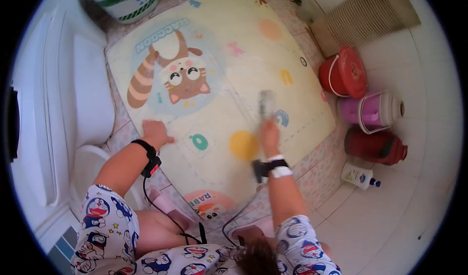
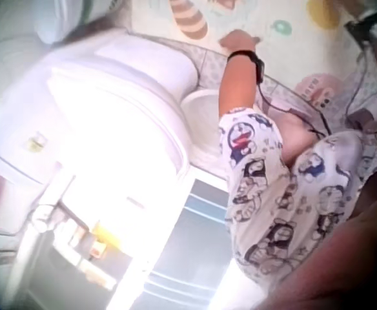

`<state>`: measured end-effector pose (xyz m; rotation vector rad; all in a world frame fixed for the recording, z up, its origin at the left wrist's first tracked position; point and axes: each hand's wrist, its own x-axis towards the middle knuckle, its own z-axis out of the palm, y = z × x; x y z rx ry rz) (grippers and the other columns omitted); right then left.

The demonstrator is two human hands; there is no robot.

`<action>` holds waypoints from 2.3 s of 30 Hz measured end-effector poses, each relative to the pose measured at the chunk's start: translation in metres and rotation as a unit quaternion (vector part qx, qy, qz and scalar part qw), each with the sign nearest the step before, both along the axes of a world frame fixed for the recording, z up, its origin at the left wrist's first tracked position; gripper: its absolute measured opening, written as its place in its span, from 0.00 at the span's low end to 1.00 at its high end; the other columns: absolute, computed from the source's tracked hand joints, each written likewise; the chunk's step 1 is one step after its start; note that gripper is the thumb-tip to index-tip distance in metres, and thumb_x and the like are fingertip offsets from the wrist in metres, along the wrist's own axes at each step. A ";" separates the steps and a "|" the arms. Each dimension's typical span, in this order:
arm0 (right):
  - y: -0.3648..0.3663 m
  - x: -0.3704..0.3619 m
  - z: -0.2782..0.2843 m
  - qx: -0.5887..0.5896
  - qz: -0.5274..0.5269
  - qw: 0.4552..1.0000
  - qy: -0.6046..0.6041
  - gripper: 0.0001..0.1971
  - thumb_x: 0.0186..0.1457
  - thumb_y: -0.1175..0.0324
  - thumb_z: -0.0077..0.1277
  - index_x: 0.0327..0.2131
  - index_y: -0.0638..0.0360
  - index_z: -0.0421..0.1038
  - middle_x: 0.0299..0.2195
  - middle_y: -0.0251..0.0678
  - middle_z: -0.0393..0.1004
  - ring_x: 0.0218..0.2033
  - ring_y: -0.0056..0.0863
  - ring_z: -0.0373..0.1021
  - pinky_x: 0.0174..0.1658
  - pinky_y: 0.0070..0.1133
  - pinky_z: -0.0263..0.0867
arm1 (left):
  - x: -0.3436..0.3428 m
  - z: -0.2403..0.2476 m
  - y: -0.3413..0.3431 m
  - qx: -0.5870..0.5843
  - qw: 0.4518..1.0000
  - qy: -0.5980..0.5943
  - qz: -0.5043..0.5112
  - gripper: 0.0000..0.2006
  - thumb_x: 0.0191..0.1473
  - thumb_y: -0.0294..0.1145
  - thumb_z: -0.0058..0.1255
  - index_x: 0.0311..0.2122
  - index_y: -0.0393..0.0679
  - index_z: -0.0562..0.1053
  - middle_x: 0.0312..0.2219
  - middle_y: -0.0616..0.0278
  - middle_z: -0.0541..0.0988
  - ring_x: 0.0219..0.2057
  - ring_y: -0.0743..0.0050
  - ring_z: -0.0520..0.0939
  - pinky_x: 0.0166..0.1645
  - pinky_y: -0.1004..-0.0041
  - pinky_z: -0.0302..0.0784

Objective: The person wipes and scrubs a large padded floor mat using a handheld brush and water. They turn the mat over and continue scrubbing different sections on the reverse side.

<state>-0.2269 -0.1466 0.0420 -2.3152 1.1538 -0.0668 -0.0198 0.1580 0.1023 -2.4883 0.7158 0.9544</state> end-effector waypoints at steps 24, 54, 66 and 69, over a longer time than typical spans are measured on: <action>0.175 0.142 0.010 0.015 0.291 0.951 0.100 0.25 0.56 0.63 0.32 0.57 0.52 0.44 0.23 0.54 0.70 0.24 0.51 0.67 0.28 0.39 0.61 | 0.006 -0.062 0.066 -0.493 0.459 0.123 0.729 0.29 0.52 0.45 0.37 0.51 0.30 0.56 0.50 0.42 0.61 0.53 0.52 0.61 0.53 0.67 0.56; 0.103 0.049 0.016 -0.102 0.405 0.874 0.248 0.26 0.54 0.60 0.37 0.57 0.44 0.47 0.22 0.45 0.72 0.18 0.42 0.68 0.20 0.35 0.63 | 0.011 -0.026 0.093 -0.464 0.280 0.211 0.814 0.37 0.52 0.60 0.24 0.59 0.41 0.43 0.58 0.62 0.51 0.59 0.66 0.50 0.59 0.57 0.27; 0.197 0.085 0.012 0.030 0.424 0.888 0.175 0.24 0.55 0.60 0.37 0.55 0.46 0.50 0.18 0.49 0.69 0.21 0.47 0.68 0.24 0.37 0.63 | 0.015 -0.007 0.086 -0.486 0.259 0.228 0.803 0.36 0.53 0.58 0.25 0.59 0.42 0.40 0.59 0.60 0.47 0.59 0.65 0.48 0.60 0.57 0.28; 0.167 0.006 0.026 0.047 0.514 0.850 0.104 0.27 0.51 0.64 0.43 0.55 0.42 0.50 0.22 0.42 0.71 0.22 0.40 0.69 0.23 0.32 0.64 | 0.013 -0.010 0.082 -0.503 0.289 0.234 0.780 0.35 0.53 0.57 0.25 0.59 0.42 0.41 0.59 0.60 0.47 0.59 0.64 0.48 0.60 0.58 0.29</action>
